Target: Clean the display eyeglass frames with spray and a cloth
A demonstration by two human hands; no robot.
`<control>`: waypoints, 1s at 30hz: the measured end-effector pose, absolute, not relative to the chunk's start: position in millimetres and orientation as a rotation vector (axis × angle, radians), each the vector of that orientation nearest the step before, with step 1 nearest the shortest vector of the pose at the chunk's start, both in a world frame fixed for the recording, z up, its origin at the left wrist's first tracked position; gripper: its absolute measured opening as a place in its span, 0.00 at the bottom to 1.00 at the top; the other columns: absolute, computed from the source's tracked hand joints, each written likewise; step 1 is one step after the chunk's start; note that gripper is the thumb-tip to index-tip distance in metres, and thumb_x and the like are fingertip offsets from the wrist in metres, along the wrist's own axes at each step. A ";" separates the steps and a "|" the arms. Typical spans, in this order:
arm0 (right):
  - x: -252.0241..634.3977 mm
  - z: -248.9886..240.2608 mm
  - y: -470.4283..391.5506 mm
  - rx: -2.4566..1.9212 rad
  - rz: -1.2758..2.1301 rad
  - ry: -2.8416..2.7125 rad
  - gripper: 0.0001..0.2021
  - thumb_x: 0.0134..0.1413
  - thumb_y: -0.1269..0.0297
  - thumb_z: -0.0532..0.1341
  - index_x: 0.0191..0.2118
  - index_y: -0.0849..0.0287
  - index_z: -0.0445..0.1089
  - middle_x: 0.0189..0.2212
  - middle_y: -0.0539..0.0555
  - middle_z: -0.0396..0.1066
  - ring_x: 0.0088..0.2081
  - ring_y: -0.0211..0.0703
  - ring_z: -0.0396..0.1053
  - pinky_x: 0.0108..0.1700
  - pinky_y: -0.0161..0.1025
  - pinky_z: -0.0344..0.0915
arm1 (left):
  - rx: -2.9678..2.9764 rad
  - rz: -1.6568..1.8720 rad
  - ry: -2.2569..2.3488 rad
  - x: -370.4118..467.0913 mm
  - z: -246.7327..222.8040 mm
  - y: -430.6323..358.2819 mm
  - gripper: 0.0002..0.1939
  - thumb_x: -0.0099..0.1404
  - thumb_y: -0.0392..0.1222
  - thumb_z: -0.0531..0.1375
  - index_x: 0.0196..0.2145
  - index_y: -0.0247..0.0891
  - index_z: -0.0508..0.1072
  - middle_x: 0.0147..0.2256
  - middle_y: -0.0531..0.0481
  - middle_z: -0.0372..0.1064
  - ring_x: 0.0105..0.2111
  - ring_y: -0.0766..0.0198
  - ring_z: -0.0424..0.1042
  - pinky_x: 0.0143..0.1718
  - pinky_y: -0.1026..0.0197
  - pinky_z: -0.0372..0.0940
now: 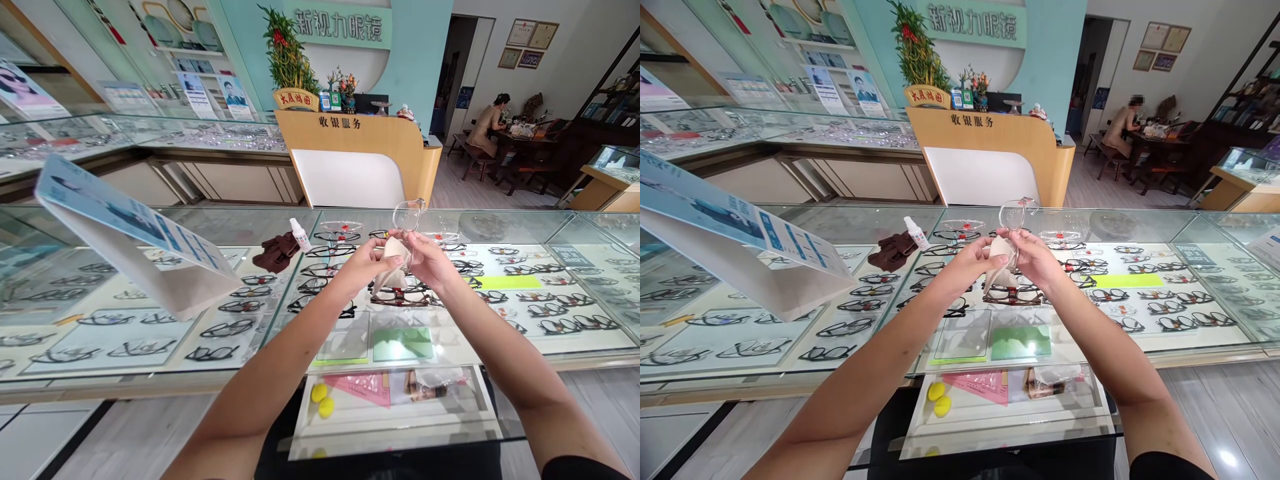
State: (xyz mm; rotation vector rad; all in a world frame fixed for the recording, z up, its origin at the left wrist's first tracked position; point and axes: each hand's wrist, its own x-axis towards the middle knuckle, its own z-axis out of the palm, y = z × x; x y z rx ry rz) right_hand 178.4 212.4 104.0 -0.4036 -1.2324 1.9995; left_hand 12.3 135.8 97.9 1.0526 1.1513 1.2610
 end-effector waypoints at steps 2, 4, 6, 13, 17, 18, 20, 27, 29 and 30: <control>179.8 104.4 212.5 -0.423 1.989 -1.261 0.16 0.52 0.50 0.78 0.42 0.53 0.84 0.45 0.53 0.82 0.40 0.42 0.75 0.42 0.39 0.72 | 1.075 1.239 1.204 12.3 96.8 135.9 0.38 0.48 0.59 0.81 0.49 0.36 0.76 0.37 0.47 0.81 0.37 0.57 0.78 0.40 0.58 0.66; 180.9 105.3 212.6 -0.432 1.985 -1.282 0.16 0.54 0.49 0.77 0.43 0.52 0.85 0.43 0.53 0.82 0.39 0.42 0.75 0.41 0.39 0.72 | 1.123 1.229 1.207 13.1 97.5 135.7 0.35 0.50 0.60 0.80 0.48 0.36 0.79 0.41 0.44 0.82 0.42 0.54 0.78 0.44 0.56 0.67; 181.1 106.2 212.5 -0.429 1.993 -1.283 0.17 0.53 0.48 0.77 0.43 0.53 0.85 0.41 0.53 0.81 0.39 0.43 0.75 0.40 0.39 0.72 | 1.165 1.243 1.179 14.1 99.7 135.2 0.34 0.50 0.60 0.80 0.46 0.36 0.81 0.45 0.43 0.82 0.47 0.52 0.77 0.48 0.54 0.67; 176.8 105.1 210.0 -0.387 2.022 -1.255 0.18 0.49 0.48 0.80 0.39 0.54 0.83 0.39 0.52 0.82 0.38 0.42 0.76 0.40 0.38 0.73 | 1.168 1.326 1.033 12.3 102.6 133.4 0.33 0.51 0.58 0.80 0.48 0.36 0.82 0.46 0.45 0.82 0.48 0.54 0.76 0.51 0.55 0.68; 177.4 105.5 206.9 -0.409 2.039 -1.275 0.17 0.50 0.47 0.79 0.39 0.53 0.82 0.39 0.51 0.82 0.33 0.39 0.73 0.34 0.37 0.70 | 1.152 1.225 0.953 10.8 99.0 132.9 0.32 0.50 0.62 0.81 0.43 0.35 0.83 0.41 0.44 0.82 0.43 0.55 0.77 0.47 0.55 0.70; 177.9 106.1 206.1 -0.412 2.038 -1.278 0.17 0.51 0.47 0.78 0.40 0.53 0.82 0.40 0.52 0.82 0.34 0.40 0.74 0.35 0.37 0.71 | 1.125 1.209 0.936 11.0 98.4 132.6 0.33 0.50 0.63 0.81 0.43 0.35 0.83 0.40 0.44 0.82 0.43 0.55 0.78 0.46 0.54 0.70; 179.0 107.8 204.8 -0.408 2.030 -1.269 0.16 0.52 0.48 0.78 0.40 0.53 0.82 0.46 0.53 0.83 0.39 0.42 0.76 0.39 0.38 0.73 | 1.060 1.207 0.905 11.9 98.3 131.8 0.33 0.50 0.63 0.81 0.43 0.35 0.83 0.40 0.44 0.82 0.42 0.54 0.79 0.46 0.53 0.71; 180.2 112.8 204.0 -0.370 2.011 -1.241 0.18 0.47 0.47 0.80 0.38 0.52 0.83 0.53 0.53 0.83 0.46 0.45 0.78 0.43 0.39 0.76 | 0.918 1.282 0.878 13.9 99.8 134.0 0.37 0.47 0.62 0.83 0.45 0.35 0.81 0.38 0.45 0.81 0.41 0.54 0.81 0.47 0.52 0.72; 179.6 111.9 204.0 -0.367 2.017 -1.231 0.19 0.45 0.47 0.81 0.37 0.53 0.83 0.51 0.53 0.84 0.44 0.44 0.78 0.42 0.39 0.76 | 0.918 1.298 0.925 13.4 98.5 134.6 0.38 0.45 0.63 0.83 0.45 0.35 0.81 0.38 0.46 0.81 0.40 0.55 0.80 0.45 0.53 0.72; 179.1 110.9 203.8 -0.371 2.019 -1.224 0.19 0.44 0.47 0.82 0.37 0.53 0.83 0.51 0.53 0.84 0.43 0.44 0.77 0.42 0.39 0.76 | 0.929 1.297 0.951 13.1 97.9 134.3 0.39 0.45 0.63 0.83 0.45 0.34 0.81 0.38 0.46 0.80 0.39 0.56 0.79 0.44 0.54 0.71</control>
